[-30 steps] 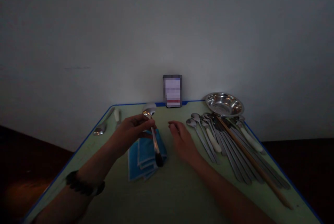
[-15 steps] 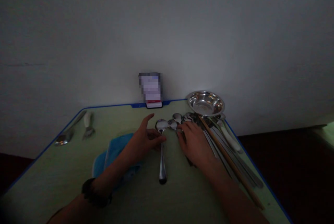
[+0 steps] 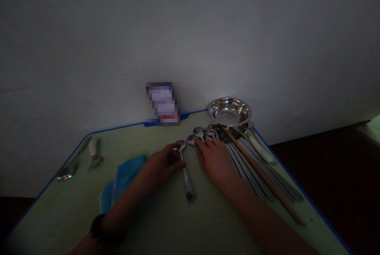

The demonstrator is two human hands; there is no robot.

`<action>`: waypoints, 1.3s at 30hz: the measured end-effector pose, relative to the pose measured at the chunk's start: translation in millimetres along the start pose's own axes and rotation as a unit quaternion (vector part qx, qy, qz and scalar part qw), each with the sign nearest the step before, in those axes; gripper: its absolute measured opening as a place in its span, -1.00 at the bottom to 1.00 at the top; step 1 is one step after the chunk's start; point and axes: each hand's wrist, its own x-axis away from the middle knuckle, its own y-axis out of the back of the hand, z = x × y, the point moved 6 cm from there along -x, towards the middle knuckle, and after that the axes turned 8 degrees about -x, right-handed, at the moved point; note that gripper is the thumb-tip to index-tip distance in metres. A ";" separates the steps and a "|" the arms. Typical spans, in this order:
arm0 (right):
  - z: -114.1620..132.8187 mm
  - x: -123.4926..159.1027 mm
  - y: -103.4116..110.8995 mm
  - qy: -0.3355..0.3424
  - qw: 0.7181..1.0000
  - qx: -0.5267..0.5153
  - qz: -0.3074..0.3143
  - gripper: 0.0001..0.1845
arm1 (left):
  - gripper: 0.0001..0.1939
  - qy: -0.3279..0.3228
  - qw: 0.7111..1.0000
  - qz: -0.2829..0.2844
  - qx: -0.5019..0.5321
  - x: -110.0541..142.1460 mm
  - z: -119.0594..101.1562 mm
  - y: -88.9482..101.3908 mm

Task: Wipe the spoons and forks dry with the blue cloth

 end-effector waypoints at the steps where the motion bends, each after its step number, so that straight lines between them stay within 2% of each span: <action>1: -0.5 -1.3 -0.7 -0.004 1.000 -0.003 -0.003 -0.59 | -0.43 -0.004 1.000 0.010 -0.004 -0.7 1.3 -0.6; 4: -1.7 -5.2 -0.6 -0.026 0.999 0.004 -0.022 -0.58 | -0.33 -0.014 0.999 -0.007 -0.052 -2.6 3.7 0.8; 11: -3.2 -7.6 0.6 -0.063 0.997 0.031 -0.039 -0.64 | -0.36 -0.042 0.979 -0.081 -0.184 -6.6 1.4 -0.7; 14: -3.3 -7.0 0.8 -0.065 0.996 0.047 -0.041 -0.64 | -0.36 -0.051 0.972 -0.090 -0.210 -8.7 -1.0 -4.5; 17: -5.1 -6.3 1.6 -0.061 0.997 0.039 -0.040 -0.64 | -0.36 -0.062 0.970 -0.094 -0.217 -9.5 -7.0 -9.4; 23: -15.9 -5.7 7.7 -0.056 0.995 -0.056 -0.053 -0.63 | -0.37 -0.075 0.967 -0.117 -0.213 -7.8 -17.0 -15.6; 28: -15.1 -6.0 9.5 -0.039 0.993 -0.091 -0.060 -0.63 | -0.37 -0.062 0.964 -0.134 -0.220 -8.3 -21.3 -17.9; 36: -14.6 -4.3 12.6 -0.049 0.991 -0.102 -0.070 -0.65 | -0.29 -0.069 0.971 -0.129 -0.189 -12.8 -24.2 -23.3; 39: -13.1 -3.9 10.9 -0.044 0.993 -0.091 -0.065 -0.67 | -0.32 -0.083 0.971 -0.109 -0.194 -11.2 -24.3 -23.6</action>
